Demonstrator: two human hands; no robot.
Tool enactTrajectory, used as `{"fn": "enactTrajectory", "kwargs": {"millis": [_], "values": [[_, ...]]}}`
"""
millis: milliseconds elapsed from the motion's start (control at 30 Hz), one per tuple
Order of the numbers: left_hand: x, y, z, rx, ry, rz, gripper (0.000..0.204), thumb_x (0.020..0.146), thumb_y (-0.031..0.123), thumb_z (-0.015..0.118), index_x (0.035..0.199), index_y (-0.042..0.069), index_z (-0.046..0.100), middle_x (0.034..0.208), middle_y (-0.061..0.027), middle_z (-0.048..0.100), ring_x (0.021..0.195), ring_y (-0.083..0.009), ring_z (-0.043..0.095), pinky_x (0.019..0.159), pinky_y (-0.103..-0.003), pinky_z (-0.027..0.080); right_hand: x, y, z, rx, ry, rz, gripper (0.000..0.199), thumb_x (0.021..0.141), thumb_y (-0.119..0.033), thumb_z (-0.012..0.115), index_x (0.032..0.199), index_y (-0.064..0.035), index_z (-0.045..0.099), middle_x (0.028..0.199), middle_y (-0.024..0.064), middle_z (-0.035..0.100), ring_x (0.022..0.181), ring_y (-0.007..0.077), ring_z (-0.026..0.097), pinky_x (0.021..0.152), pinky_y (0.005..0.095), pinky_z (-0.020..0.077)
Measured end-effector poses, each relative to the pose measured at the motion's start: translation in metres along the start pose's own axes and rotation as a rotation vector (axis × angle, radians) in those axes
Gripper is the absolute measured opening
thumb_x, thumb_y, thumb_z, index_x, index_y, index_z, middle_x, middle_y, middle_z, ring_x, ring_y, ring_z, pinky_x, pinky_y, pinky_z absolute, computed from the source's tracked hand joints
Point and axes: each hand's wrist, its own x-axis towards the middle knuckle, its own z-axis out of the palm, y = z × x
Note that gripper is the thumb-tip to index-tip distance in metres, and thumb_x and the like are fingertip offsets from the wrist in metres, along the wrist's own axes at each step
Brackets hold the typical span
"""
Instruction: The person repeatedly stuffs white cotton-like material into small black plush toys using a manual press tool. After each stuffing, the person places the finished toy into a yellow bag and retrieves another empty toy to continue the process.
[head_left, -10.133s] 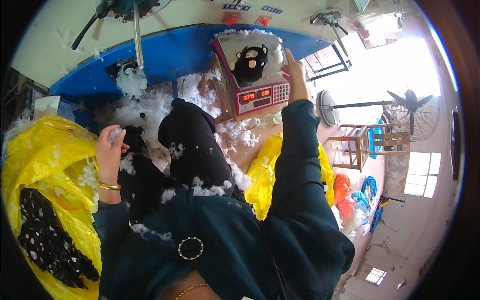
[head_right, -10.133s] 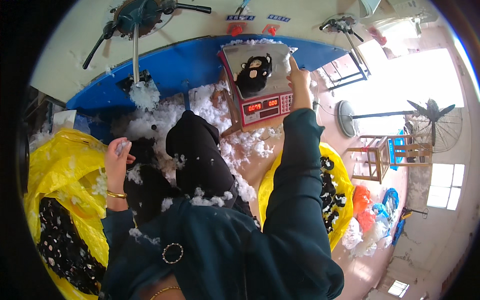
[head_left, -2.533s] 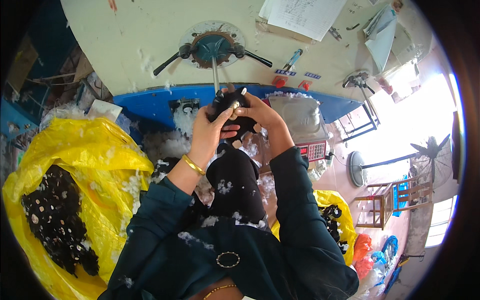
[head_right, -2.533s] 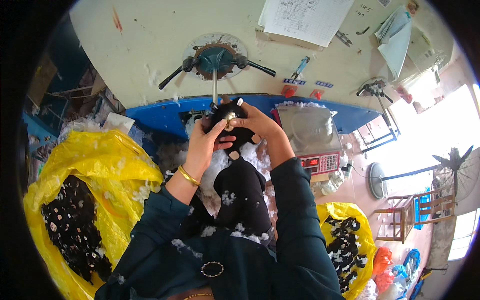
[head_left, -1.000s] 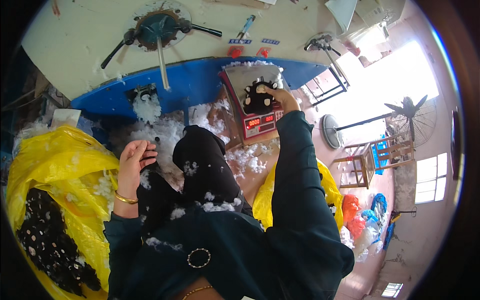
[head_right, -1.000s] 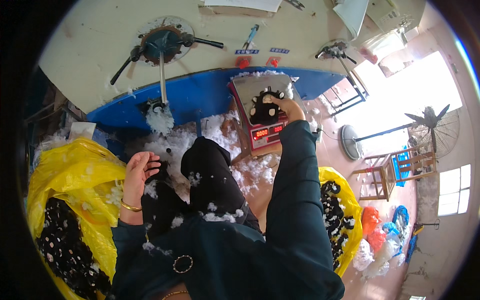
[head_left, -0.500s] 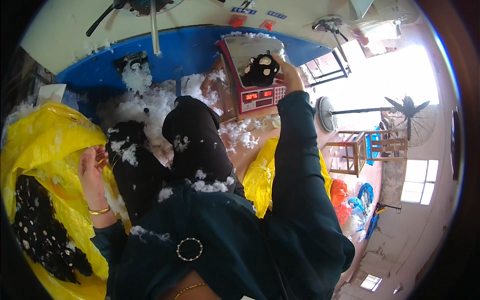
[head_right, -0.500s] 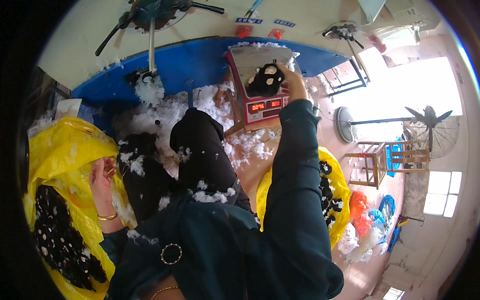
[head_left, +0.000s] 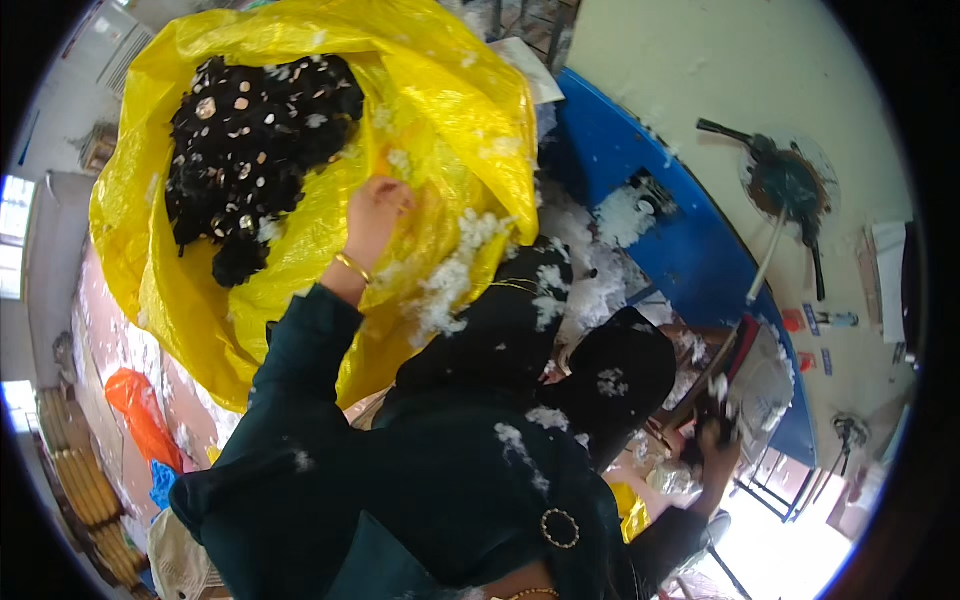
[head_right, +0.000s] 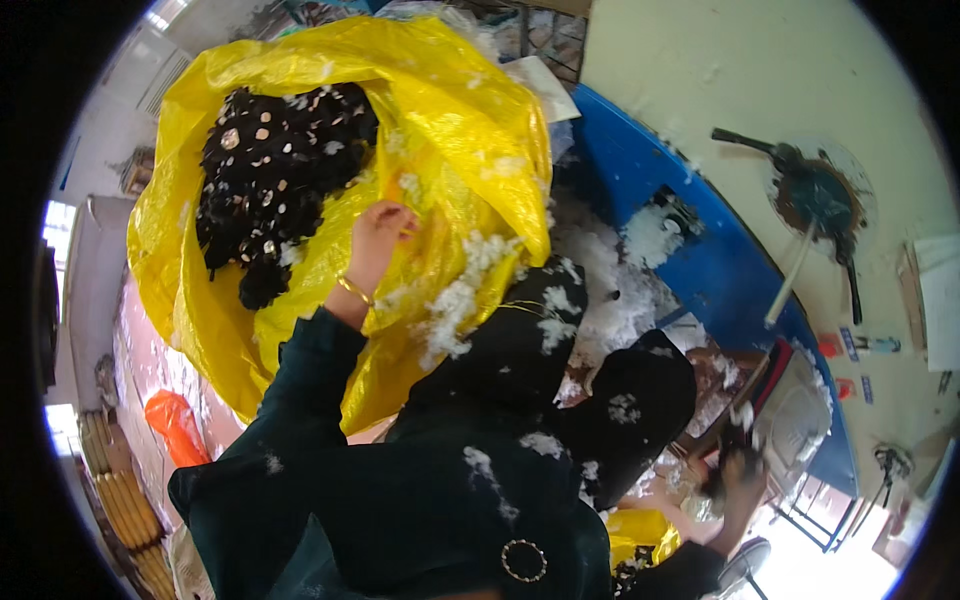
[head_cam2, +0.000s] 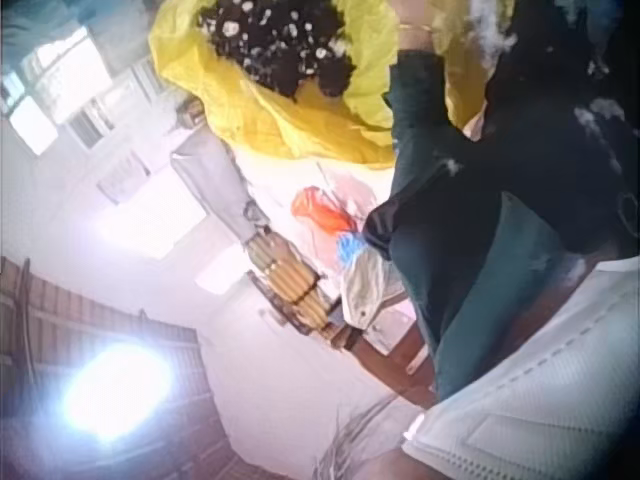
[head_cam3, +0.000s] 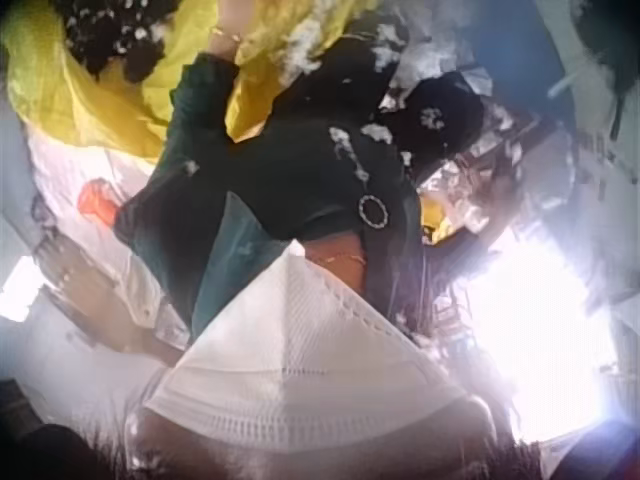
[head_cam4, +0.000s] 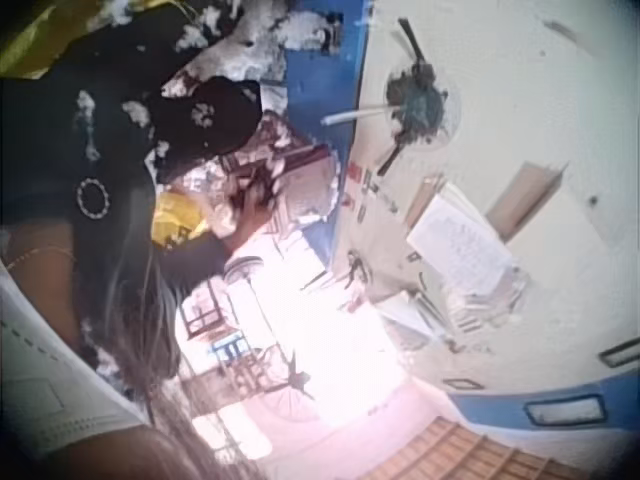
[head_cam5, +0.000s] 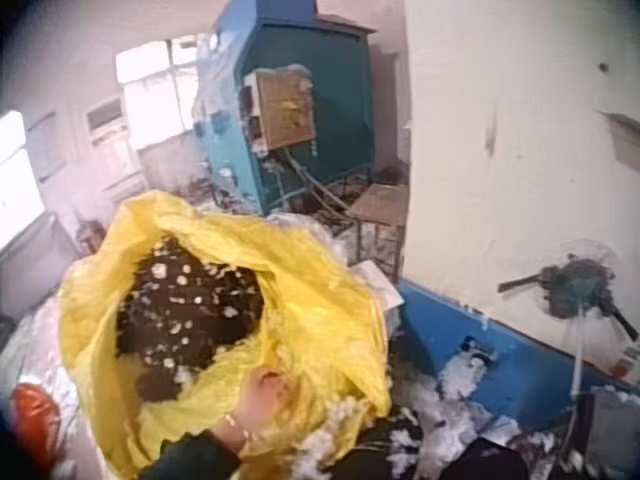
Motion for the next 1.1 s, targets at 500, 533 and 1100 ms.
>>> {"fn": "enactTrajectory", "kwargs": {"millis": [500,533,1100], "values": [[0.101,-0.037,-0.075,1.357,0.125,0.250,0.033,0.086,0.022,0.062,0.116,0.006,0.057,0.114,-0.0115,0.057,0.108,-0.0349,0.052,0.087,-0.048,0.045,-0.057,0.003,-0.028,-0.232,-0.176,0.272,0.030,0.077,-0.016,0.069,0.099,0.0038,0.064,0.081,0.0152,0.068,0.069,0.0201,0.065,0.060,0.0310,0.0496],[0.098,-0.041,-0.082,1.257,0.055,0.256,0.033,0.088,0.023,0.063,0.116,0.006,0.057,0.114,-0.0122,0.059,0.108,-0.0328,0.053,0.087,-0.046,0.045,-0.045,-0.016,-0.017,-0.248,-0.240,0.165,0.031,0.077,-0.017,0.070,0.101,0.0026,0.065,0.085,0.0155,0.068,0.075,0.0207,0.066,0.065,0.0309,0.0503],[-0.132,0.097,0.122,-0.954,-0.670,-0.184,0.035,0.091,0.006,0.057,0.126,0.003,0.051,0.122,-0.0101,0.059,0.114,-0.0201,0.056,0.100,-0.033,0.044,-0.006,-0.296,0.187,1.663,-0.493,-0.117,0.036,0.086,-0.012,0.069,0.119,-0.0074,0.056,0.106,0.0022,0.065,0.100,0.0162,0.062,0.087,0.0327,0.0505]]}}
